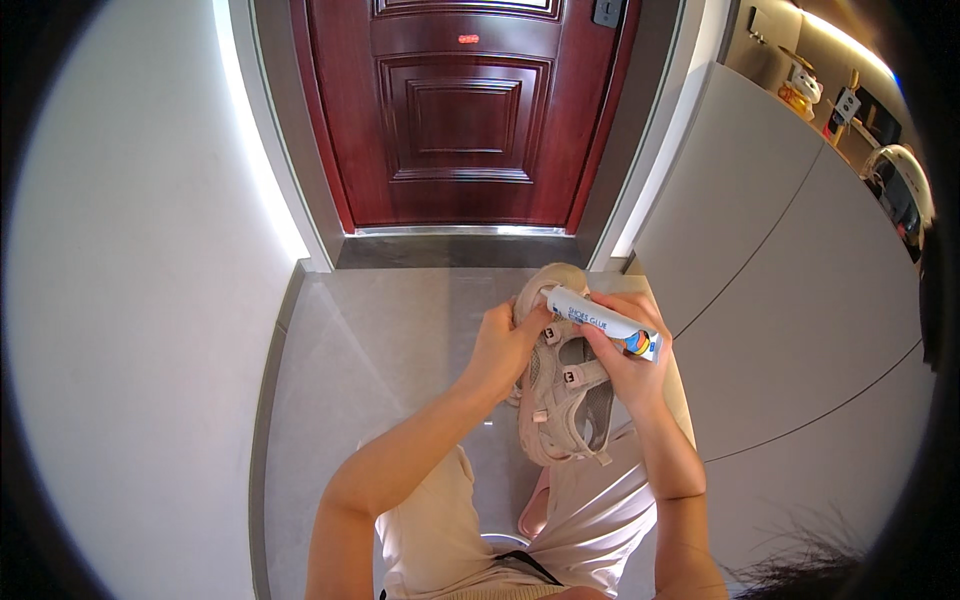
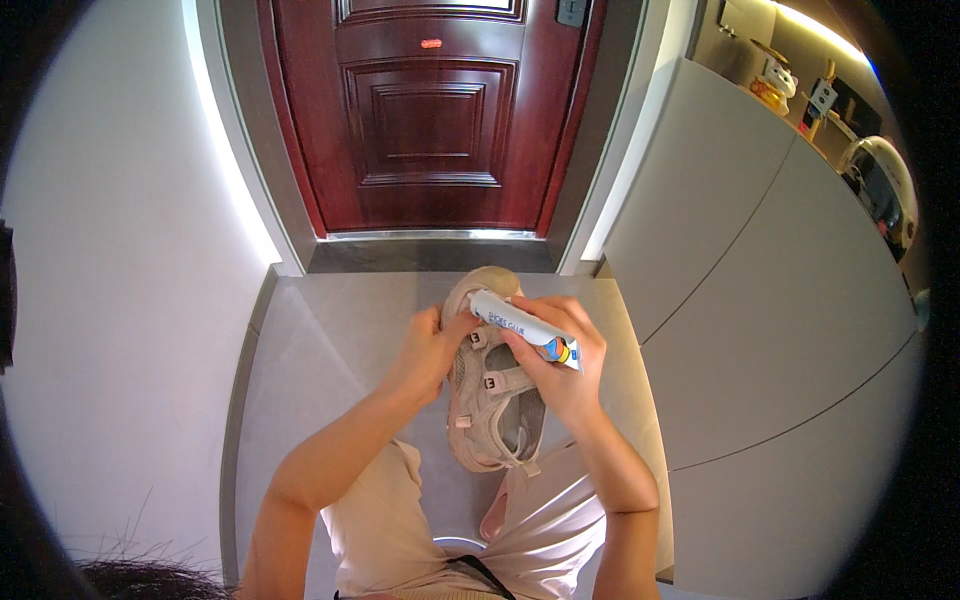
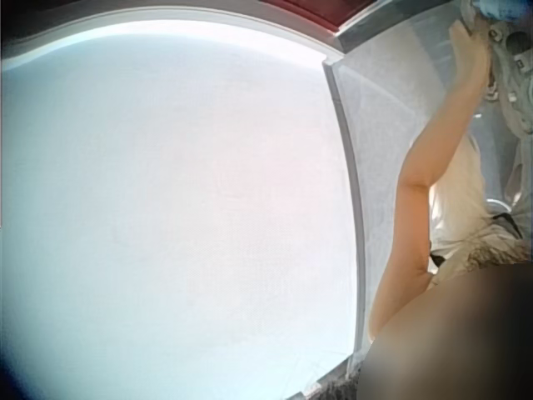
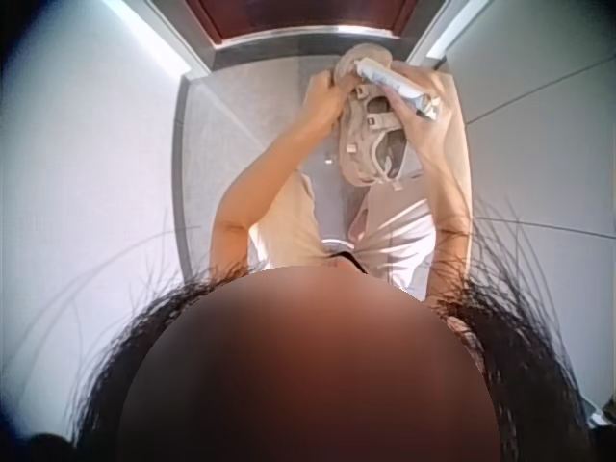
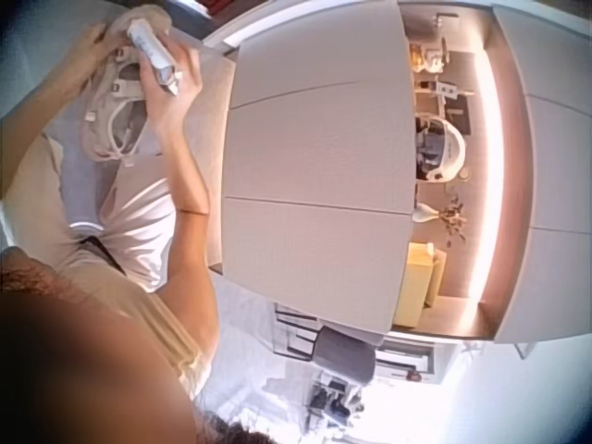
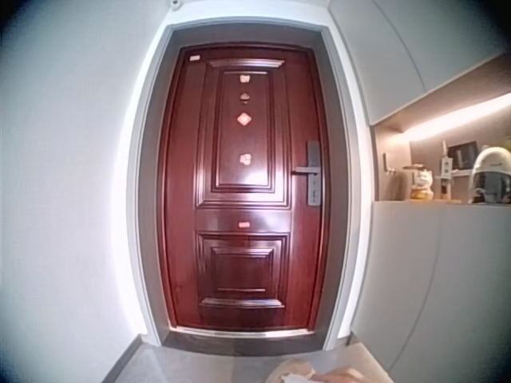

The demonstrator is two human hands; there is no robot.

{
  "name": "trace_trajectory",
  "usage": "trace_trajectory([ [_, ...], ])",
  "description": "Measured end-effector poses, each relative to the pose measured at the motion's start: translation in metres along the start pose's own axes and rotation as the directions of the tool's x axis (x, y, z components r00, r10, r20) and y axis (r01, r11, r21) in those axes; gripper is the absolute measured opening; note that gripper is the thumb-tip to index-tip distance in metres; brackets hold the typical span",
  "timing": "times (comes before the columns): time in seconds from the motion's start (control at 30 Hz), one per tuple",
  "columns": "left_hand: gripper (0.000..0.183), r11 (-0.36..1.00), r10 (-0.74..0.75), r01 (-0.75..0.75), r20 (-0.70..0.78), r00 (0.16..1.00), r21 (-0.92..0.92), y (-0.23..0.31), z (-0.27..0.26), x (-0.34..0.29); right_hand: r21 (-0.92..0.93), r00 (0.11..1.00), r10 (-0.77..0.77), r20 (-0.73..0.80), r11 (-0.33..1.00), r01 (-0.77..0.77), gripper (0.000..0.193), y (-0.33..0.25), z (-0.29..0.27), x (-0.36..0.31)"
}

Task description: The person retrieves a pair of sandals from a shoe cabinet, then sits on the floor to apply glue to the sole of one sandal. They press the glued area together and wipe excess glue with a tissue.

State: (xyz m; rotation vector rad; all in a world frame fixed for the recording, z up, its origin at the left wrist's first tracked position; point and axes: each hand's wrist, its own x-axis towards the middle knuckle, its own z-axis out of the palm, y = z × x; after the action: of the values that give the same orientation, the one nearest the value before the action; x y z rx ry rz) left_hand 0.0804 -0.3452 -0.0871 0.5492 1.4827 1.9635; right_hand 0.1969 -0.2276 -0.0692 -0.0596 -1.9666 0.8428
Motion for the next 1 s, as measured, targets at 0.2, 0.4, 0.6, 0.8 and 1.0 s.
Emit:
trace_trajectory([
  [0.2,0.031,1.0,-0.009,0.009,-0.001,1.0,-0.021,-0.009,-0.003,0.005,0.025,1.0,0.01,0.002,1.0,-0.01,0.031,0.0,-0.002,-0.003],
  [0.4,0.032,0.998,-0.015,0.017,0.024,1.0,-0.063,-0.011,-0.005,0.007,0.153,0.991,0.13,-0.026,0.98,-0.124,0.03,0.005,0.001,-0.006],
  [0.6,0.035,0.997,-0.035,0.035,0.007,0.999,-0.071,-0.012,-0.004,0.008,0.224,0.971,0.238,-0.012,0.947,-0.229,0.029,0.008,0.003,-0.005],
  [0.8,0.044,0.982,-0.126,0.127,0.02,0.992,-0.138,-0.004,-0.002,0.004,0.619,0.902,0.421,-0.093,0.734,-0.279,0.042,0.016,-0.007,-0.009],
  [1.0,0.059,0.986,-0.092,0.104,0.095,0.991,-0.129,-0.017,-0.007,0.016,0.886,0.817,0.561,-0.133,0.437,-0.156,0.036,0.042,-0.014,0.009],
])
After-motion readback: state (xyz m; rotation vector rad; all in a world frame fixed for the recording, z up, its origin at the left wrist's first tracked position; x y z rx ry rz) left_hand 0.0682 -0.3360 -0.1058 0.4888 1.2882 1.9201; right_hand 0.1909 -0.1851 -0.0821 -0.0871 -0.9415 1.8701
